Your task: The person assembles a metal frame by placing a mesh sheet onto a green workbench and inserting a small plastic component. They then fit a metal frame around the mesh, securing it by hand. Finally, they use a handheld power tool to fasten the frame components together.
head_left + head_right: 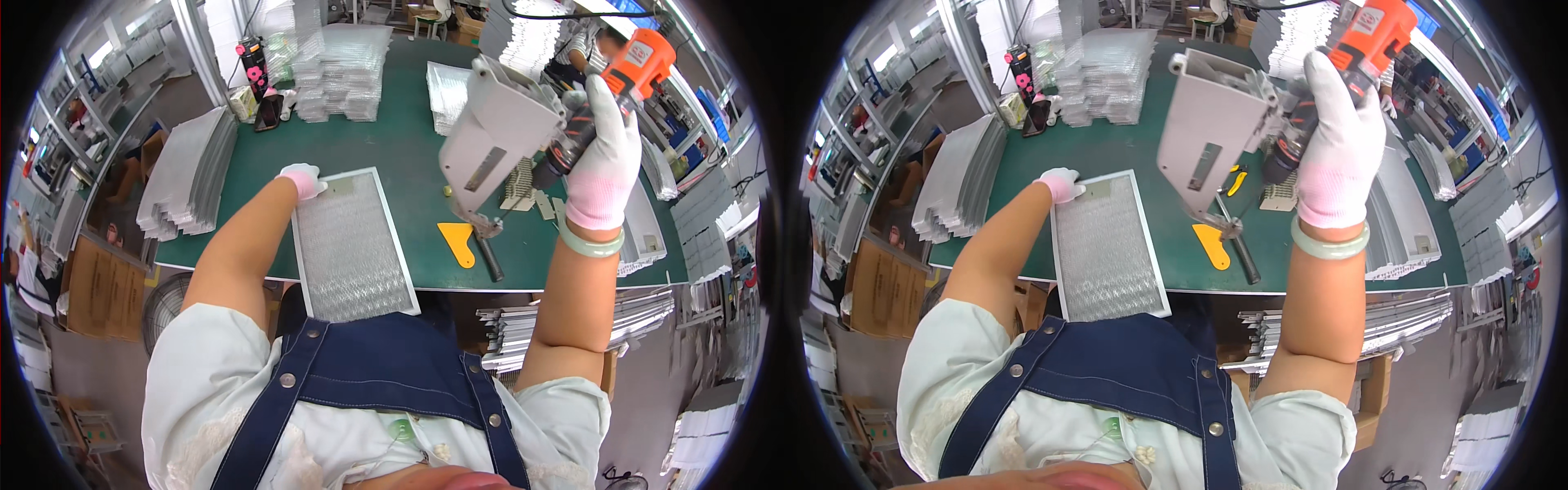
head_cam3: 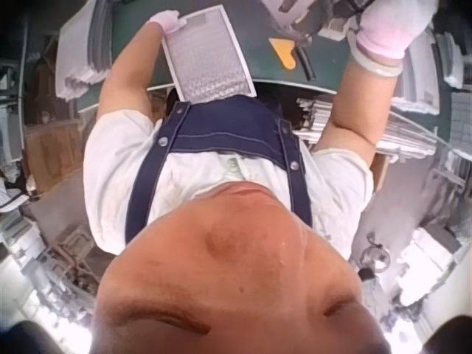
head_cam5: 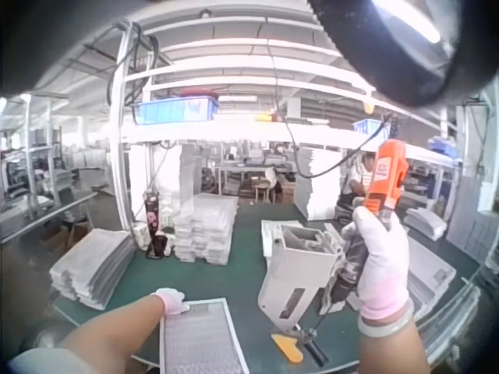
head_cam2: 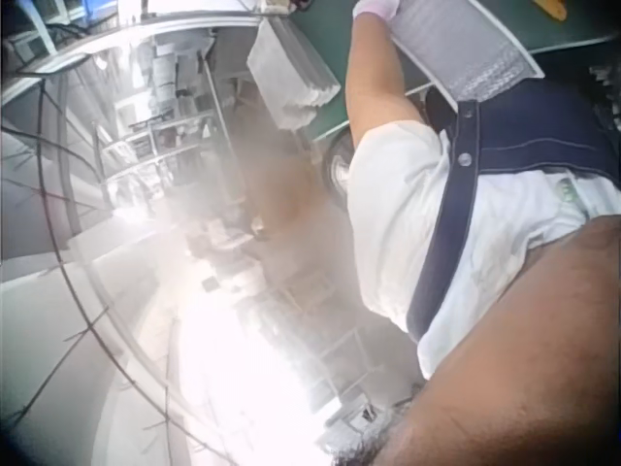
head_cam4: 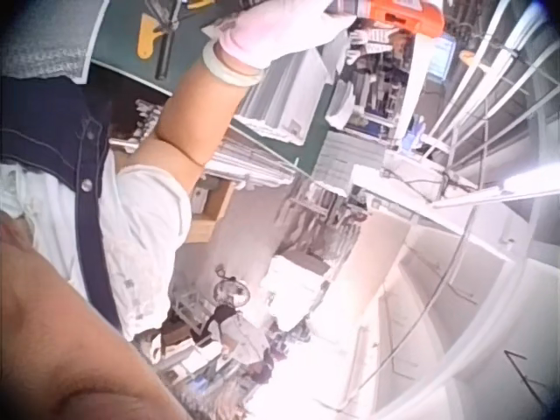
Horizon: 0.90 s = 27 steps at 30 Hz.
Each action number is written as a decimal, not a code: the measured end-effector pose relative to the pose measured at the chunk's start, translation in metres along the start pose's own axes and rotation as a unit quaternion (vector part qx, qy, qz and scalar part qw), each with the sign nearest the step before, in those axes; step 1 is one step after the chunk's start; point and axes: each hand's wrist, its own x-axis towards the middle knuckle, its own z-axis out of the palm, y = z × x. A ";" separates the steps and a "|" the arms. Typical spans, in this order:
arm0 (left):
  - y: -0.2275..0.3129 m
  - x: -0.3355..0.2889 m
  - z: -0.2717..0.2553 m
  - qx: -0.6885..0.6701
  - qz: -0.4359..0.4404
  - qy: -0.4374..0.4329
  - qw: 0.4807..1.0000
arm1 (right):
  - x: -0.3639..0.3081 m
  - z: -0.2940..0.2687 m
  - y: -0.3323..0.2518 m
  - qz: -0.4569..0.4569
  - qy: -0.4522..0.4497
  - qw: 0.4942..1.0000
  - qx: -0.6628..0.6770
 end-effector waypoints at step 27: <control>0.161 -0.255 -0.063 -0.222 0.341 0.157 0.900 | -0.047 -0.007 0.096 -0.014 0.032 0.998 -0.052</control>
